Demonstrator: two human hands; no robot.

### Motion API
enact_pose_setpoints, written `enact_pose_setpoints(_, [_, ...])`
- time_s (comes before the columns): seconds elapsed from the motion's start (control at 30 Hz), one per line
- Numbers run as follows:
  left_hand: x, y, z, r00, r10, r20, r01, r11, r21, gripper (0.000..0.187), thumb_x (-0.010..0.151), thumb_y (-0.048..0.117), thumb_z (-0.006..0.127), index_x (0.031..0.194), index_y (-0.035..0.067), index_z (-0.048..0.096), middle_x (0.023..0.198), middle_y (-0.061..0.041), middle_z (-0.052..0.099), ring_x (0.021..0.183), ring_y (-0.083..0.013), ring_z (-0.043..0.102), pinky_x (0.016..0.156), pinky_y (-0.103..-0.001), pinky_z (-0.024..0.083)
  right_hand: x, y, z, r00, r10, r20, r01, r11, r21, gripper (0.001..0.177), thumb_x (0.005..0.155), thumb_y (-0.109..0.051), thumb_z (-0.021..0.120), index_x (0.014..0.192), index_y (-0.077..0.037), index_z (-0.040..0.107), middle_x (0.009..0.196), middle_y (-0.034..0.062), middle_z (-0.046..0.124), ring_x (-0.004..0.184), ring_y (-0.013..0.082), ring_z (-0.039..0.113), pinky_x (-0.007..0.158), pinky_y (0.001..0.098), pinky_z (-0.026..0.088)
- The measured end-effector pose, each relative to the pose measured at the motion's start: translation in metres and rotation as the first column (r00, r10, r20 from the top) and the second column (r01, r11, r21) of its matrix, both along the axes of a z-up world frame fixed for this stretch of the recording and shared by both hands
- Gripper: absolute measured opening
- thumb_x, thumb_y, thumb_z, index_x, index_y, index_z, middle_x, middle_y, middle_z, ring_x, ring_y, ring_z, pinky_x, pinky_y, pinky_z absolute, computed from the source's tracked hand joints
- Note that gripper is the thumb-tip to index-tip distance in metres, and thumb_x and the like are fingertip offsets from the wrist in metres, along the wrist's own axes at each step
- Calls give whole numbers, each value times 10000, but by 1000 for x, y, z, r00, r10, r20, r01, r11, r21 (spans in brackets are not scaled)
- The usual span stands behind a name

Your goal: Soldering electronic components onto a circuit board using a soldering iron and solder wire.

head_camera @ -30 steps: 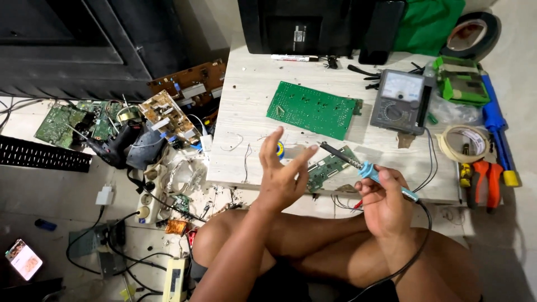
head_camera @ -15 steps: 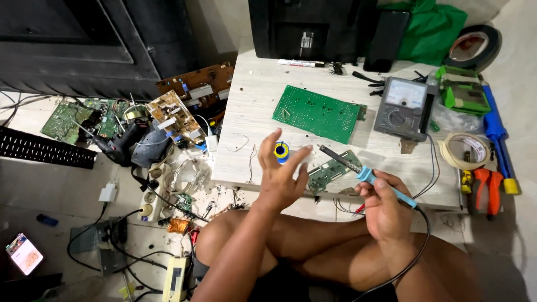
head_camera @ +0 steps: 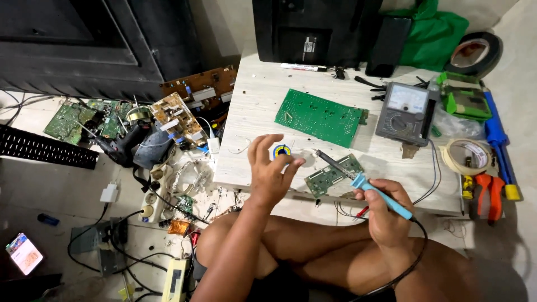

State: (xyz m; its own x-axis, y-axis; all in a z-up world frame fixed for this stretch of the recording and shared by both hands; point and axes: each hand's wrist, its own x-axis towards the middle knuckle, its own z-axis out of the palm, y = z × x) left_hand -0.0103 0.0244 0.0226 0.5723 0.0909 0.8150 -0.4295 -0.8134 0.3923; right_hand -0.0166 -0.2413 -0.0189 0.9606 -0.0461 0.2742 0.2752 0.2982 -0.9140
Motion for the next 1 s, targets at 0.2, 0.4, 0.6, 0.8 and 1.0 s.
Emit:
enact_pose_setpoints(0.2, [-10,-11,6,984,55,-171,-32,990,139,517,896,-19,560,1248,334,700,1578,-180,342,1396,-445,358,1206,-567,352,-1,1,2,998,21,56,-21,1000,-6,218,940,-68,698,1121,41,646,1002,224,699,832,314,735,815,383,660])
enact_pose_setpoints(0.4, [0,-1,1,930,154,-333,-171,985,-23,313,939,27,545,1216,153,618,1595,-249,237,1482,-460,236,1215,-625,210,-6,1,8,991,78,111,-75,997,-38,261,929,-62,714,1164,37,658,1014,239,733,870,289,754,891,428,684])
enact_pose_setpoints(0.6, [-8,-2,6,1000,2,17,-2,1000,-18,174,979,299,742,906,153,682,1395,-168,498,1306,-376,418,1122,-517,390,-6,2,11,995,57,83,-49,995,-91,246,935,-49,703,1161,36,660,992,235,730,884,282,758,902,404,678])
enact_pose_setpoints(0.8, [-8,-5,3,984,93,-149,-61,976,210,605,890,13,593,1398,337,654,1596,-192,342,1435,-379,360,1208,-522,301,-7,3,8,992,54,110,-46,996,-76,250,915,-14,706,1157,32,664,1000,241,727,873,289,756,902,411,677])
enact_pose_setpoints(1.0, [-2,0,7,955,127,-267,-136,991,-15,348,950,-56,503,1231,117,614,1565,-274,293,1516,-380,246,1205,-588,220,-8,5,16,980,79,185,-59,992,-114,255,912,-11,718,1163,9,675,1045,220,733,917,281,762,916,386,678])
